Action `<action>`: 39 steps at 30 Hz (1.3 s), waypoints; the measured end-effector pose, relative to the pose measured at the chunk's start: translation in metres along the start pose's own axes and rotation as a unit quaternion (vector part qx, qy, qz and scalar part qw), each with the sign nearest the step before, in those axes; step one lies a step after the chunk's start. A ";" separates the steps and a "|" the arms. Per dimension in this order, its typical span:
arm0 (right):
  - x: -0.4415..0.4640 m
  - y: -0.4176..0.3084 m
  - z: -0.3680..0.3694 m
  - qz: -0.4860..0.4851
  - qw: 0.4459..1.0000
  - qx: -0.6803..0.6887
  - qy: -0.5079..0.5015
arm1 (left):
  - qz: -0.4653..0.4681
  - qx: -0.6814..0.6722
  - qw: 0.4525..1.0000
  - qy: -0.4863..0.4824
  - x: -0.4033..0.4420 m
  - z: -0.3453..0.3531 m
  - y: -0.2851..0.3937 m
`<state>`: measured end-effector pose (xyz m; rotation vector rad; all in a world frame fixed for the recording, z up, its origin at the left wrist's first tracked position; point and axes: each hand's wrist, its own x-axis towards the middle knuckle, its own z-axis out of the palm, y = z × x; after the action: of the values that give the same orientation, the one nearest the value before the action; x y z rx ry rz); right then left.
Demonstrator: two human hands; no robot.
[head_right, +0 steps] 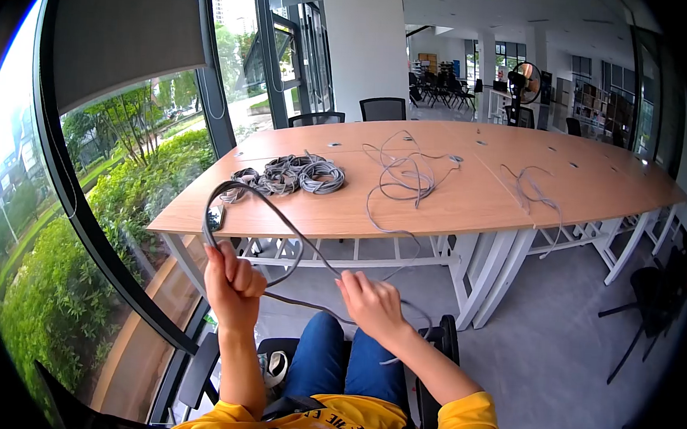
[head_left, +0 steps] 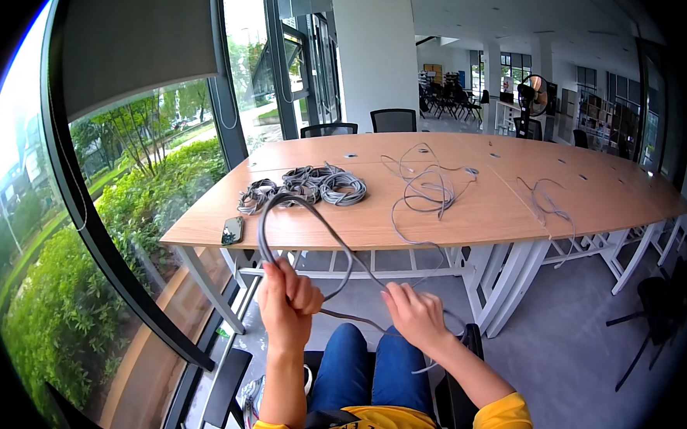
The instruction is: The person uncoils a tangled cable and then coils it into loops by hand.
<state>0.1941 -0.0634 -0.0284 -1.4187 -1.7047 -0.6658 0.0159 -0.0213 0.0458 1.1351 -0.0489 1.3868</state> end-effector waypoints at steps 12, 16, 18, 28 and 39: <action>0.026 -0.018 -0.048 -0.273 0.957 -0.050 -0.079 | -0.143 0.183 0.973 -0.013 0.015 -0.007 -0.014; 0.032 -0.030 -0.057 -0.270 0.947 -0.007 -0.173 | -0.191 0.237 0.952 -0.030 0.010 0.006 -0.031; 0.038 -0.030 -0.058 -0.264 0.951 -0.001 -0.160 | -0.228 0.248 0.941 -0.034 0.007 0.009 -0.034; 0.057 -0.024 -0.081 0.001 0.973 0.162 -0.163 | -0.328 -0.005 0.942 -0.064 0.015 -0.026 -0.027; 0.082 -0.016 -0.078 0.051 0.993 0.071 -0.077 | -0.385 -0.444 0.762 -0.272 -0.001 -0.027 -0.039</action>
<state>0.1939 -0.0849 0.0841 -1.4745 -1.7472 -0.3796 0.0303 0.0032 0.0085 0.5598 -0.5422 0.1560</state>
